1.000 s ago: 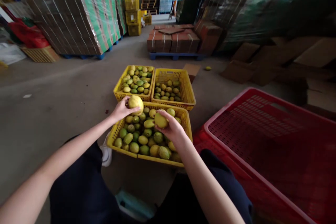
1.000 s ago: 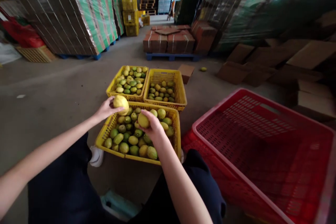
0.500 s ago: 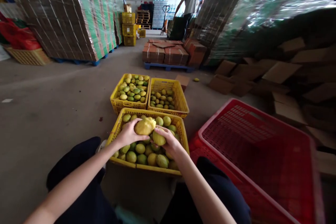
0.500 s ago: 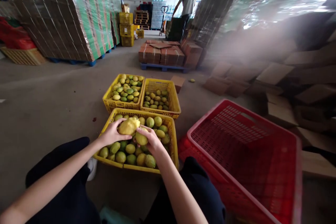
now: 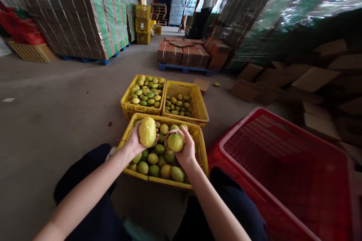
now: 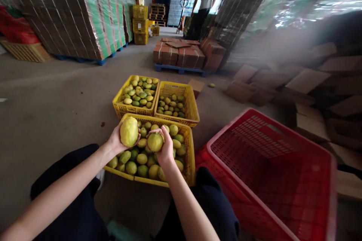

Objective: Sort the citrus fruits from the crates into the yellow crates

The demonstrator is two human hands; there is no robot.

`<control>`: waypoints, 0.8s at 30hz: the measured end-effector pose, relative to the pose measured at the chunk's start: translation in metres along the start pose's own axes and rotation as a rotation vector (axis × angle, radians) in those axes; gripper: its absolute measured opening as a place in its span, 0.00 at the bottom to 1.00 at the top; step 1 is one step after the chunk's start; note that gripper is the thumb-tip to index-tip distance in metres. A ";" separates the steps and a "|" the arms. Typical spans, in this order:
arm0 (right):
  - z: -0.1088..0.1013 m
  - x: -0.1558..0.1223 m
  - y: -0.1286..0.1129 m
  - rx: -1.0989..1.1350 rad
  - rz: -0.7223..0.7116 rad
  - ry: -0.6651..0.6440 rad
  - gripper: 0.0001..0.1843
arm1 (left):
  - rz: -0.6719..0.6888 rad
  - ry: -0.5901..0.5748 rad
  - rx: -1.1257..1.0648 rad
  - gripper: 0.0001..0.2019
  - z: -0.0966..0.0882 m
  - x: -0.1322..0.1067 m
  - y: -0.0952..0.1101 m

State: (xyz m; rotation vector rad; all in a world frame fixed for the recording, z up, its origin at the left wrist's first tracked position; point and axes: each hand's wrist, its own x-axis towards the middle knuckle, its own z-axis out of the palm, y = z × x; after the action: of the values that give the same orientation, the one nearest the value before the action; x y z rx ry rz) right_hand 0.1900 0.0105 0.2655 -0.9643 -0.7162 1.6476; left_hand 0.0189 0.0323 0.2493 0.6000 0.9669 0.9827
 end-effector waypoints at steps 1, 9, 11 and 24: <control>0.002 0.005 -0.001 0.001 -0.030 0.009 0.24 | 0.045 0.032 -0.015 0.29 0.000 0.003 0.000; 0.007 0.018 -0.001 -0.218 -0.504 0.147 0.17 | 0.580 0.209 0.048 0.20 0.028 0.007 -0.012; 0.004 0.009 -0.003 -0.304 -0.585 0.142 0.16 | 0.696 0.123 0.183 0.22 0.034 0.004 -0.015; -0.010 -0.011 -0.021 -0.469 -0.898 0.029 0.18 | 1.123 -0.173 0.425 0.25 0.049 -0.005 -0.002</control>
State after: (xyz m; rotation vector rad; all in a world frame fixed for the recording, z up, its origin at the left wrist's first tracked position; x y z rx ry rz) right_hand 0.2104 0.0054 0.2808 -0.7914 -1.3129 0.6852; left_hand 0.0623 0.0271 0.2727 1.6560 0.6407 1.6673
